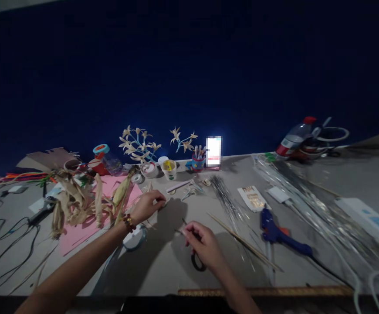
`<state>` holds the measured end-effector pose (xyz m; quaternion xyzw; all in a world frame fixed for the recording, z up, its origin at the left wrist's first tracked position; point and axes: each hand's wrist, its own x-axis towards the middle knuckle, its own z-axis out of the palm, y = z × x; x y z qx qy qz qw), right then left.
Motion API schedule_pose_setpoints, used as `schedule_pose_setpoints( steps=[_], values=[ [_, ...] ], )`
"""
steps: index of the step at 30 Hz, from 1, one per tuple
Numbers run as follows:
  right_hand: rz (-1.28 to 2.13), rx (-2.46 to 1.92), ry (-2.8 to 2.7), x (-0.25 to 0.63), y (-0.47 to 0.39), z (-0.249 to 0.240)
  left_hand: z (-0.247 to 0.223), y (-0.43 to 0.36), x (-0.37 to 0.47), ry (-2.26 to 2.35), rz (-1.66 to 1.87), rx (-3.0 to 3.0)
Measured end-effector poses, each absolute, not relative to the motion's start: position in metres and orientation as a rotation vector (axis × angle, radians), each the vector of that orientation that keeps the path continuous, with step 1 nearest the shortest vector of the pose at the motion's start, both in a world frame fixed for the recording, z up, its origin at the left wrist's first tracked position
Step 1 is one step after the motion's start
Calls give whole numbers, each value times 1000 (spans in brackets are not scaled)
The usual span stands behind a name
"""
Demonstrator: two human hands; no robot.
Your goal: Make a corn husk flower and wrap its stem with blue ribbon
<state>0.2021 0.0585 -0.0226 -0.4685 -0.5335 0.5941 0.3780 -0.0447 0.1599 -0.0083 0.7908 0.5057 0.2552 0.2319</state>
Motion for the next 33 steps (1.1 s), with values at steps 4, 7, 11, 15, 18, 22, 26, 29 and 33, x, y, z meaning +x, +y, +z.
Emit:
schedule_pose_setpoints(
  steps=[4, 7, 11, 15, 18, 22, 26, 29, 33],
  values=[
    [1484, -1229, -1336, 212, 57, -26, -22, 187, -35, 1401, 595, 2334],
    [1465, -1232, -1340, 217, 58, -25, -32, 193, -32, 1424, 570, 2402],
    [1467, -1249, -1354, 220, 60, -26, -36, 196, -38, 1463, 626, 2419],
    [1423, -1264, -1401, 218, 59, -28, -23, 193, -62, 1484, 753, 2373],
    [1339, -1302, -1496, 218, 53, -32, -6, 180, -95, 1542, 840, 2297],
    [1198, -1354, -1645, 220, 42, -40, 4, 135, -146, 1714, 829, 2157],
    [1105, -1362, -1737, 220, 36, -47, -7, 74, -173, 1881, 730, 2016],
    [1095, -1350, -1817, 216, 36, -45, -21, 44, -174, 1961, 624, 1957],
    [1044, -1318, -1916, 206, 35, -33, -32, 42, -164, 2130, 530, 1919]
  ],
)
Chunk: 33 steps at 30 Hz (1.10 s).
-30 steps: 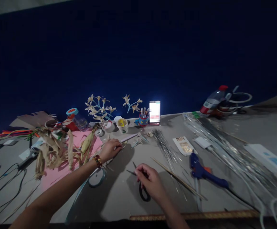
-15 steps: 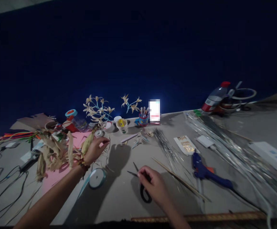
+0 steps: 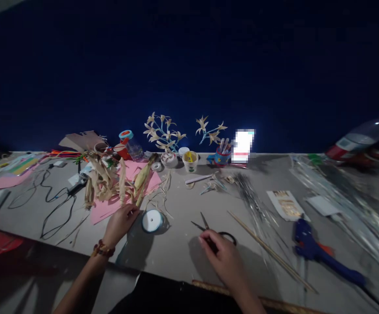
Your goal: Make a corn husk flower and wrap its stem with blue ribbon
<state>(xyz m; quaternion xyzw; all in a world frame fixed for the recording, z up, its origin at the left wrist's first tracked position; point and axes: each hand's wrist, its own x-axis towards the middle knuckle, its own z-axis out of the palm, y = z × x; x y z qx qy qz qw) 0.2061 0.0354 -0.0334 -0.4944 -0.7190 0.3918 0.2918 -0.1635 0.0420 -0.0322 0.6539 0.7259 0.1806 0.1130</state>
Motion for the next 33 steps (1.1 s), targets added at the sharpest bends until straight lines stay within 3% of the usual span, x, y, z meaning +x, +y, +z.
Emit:
schedule_pose_setpoints(
  steps=[7, 14, 17, 20, 23, 29, 33],
  values=[
    [996, -1305, -1967, 203, 22, -20, -35, 72, -142, 2206, 486, 1987],
    [1062, -1339, -1852, 211, 15, -26, -13, 62, -130, 2181, 805, 1947],
    [1305, -1256, -1668, 201, 21, -23, 3, 45, -93, 1637, 1161, 1495],
    [1520, -1140, -1438, 184, 29, -14, 11, 31, -43, 1007, 1082, 877],
    [1612, -1081, -1297, 174, 35, -3, 10, 23, -9, 696, 875, 604],
    [1796, -989, -1173, 176, 31, 6, -1, 19, 2, 554, 658, 485],
    [1772, -1027, -1096, 177, 27, 1, 1, 17, 3, 696, 770, 644]
  ],
)
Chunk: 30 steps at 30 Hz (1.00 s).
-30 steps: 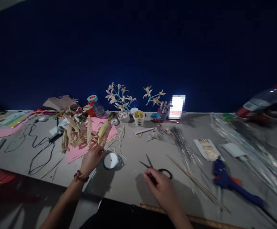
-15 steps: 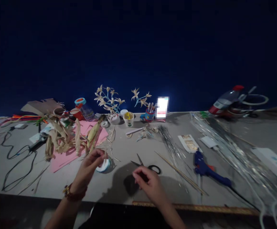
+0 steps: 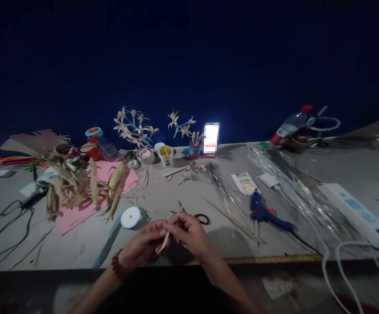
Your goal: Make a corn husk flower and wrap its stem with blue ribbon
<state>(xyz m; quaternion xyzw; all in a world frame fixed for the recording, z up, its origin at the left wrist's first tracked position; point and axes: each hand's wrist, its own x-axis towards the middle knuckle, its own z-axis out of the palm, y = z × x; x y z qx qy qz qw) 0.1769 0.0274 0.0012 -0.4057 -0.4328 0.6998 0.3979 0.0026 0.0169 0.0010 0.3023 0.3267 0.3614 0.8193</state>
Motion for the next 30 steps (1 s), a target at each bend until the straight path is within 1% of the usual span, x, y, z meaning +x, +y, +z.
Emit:
schedule_pose_setpoints(
  steps=[3, 5, 9, 14, 17, 19, 25, 30],
  values=[
    [1690, -1067, -1077, 176, 28, -4, 8, 16, 3, 923, 960, 921],
    [1653, -1074, -1077, 175, 29, -6, 11, 16, 4, 952, 947, 1000],
    [1641, -1061, -1106, 176, 29, -5, 8, 17, 8, 829, 848, 814],
    [1942, -937, -1065, 182, 29, 6, -1, 16, 10, 597, 741, 587],
    [1903, -965, -1110, 182, 31, 9, -1, 15, 9, 528, 658, 531],
    [1862, -996, -1094, 180, 32, 9, -1, 15, 8, 573, 673, 571],
    [1849, -1071, -991, 177, 33, 8, 0, 15, 0, 776, 871, 757],
    [1810, -1090, -1015, 175, 32, 7, 2, 13, -4, 860, 908, 899]
  ],
)
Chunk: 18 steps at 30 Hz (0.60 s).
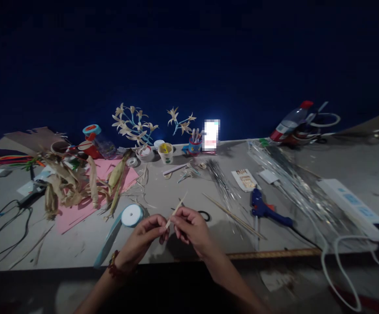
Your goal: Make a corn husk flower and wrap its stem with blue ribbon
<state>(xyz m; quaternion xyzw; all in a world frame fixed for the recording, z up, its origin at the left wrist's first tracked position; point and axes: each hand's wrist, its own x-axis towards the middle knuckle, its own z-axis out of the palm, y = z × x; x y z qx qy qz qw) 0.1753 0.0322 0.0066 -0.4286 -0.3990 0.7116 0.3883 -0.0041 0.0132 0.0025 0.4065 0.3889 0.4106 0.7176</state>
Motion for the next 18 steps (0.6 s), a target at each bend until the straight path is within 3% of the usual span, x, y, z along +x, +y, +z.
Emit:
schedule_pose_setpoints(
  steps=[18],
  values=[
    [1660, -1137, -1053, 170, 26, 7, 7, 9, -3, 941, 970, 1096]
  ],
)
